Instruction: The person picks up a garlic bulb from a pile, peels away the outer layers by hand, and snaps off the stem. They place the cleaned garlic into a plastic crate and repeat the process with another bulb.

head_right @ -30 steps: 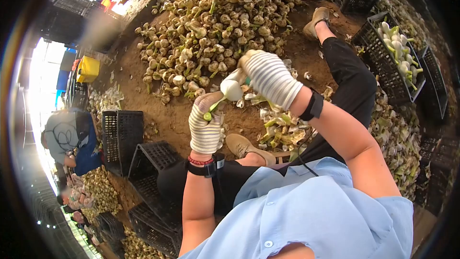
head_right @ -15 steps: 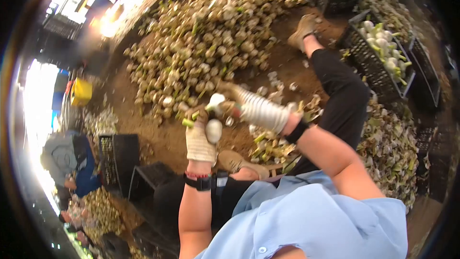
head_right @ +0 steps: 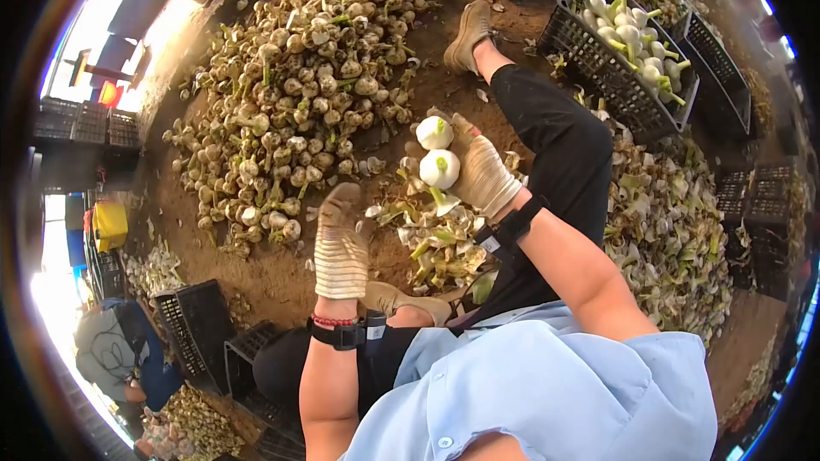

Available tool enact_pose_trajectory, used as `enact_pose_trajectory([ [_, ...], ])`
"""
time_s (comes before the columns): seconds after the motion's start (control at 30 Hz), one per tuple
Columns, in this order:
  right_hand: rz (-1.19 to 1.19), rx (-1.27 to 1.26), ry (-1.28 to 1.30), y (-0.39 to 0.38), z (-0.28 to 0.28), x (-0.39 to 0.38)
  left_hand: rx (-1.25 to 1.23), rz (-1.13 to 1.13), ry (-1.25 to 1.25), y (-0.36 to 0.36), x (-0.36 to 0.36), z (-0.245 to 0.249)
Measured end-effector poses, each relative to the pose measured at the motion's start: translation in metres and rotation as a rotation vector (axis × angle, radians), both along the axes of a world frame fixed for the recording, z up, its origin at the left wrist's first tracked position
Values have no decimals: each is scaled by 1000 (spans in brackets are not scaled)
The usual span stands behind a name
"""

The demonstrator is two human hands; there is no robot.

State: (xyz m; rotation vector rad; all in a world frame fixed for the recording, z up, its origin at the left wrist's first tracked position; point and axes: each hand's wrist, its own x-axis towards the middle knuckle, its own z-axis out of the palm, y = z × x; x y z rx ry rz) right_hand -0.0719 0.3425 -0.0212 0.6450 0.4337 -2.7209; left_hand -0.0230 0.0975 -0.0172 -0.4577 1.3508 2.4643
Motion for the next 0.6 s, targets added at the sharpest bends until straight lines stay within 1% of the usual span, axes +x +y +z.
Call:
enact_pose_trajectory([
  [0.03, -17, 14, 12, 5, 1, -3, 2, -7, 1, 7, -3, -1],
  [0.1, -17, 14, 41, 7, -6, -3, 2, -165, 67, 27, 1, 2],
  [0.13, -7, 13, 72, 5, -5, -4, 29, -184, 62, 37, 3, 10],
  [0.17, -13, -37, 8, -2, -4, -1, -17, -240, 21, 43, 5, 17],
  [0.23, 82, -85, 45, -4, -26, 3, -116, -354, 104, 50, 6, 22],
  [0.27, 65, -42, 35, -6, -43, 6, -135, -360, 91, 55, 6, 28],
  [0.3, 45, 0, 25, -4, -52, 9, -87, -346, 77, 55, 5, 26],
  [0.37, -32, -100, -26, 11, -29, 11, -203, -331, 53, 44, 0, 15],
  [0.4, -55, -124, -79, 22, -34, 5, -240, -304, 19, 39, -1, 14],
  [0.43, -38, -99, -163, 38, -42, 2, -281, -268, -14, 33, -4, 12],
  [0.5, -141, -67, -176, 66, -42, -26, -327, -209, -28, 18, -5, -16],
  [0.53, -24, -206, 146, 94, -57, -50, -231, -171, -144, 20, -5, -8],
  [0.57, -33, 106, 250, 123, -75, -91, -223, -143, -197, 23, -7, -4],
  [0.6, -117, 429, 357, 143, -60, -130, -209, -141, -192, 21, -7, -11],
])
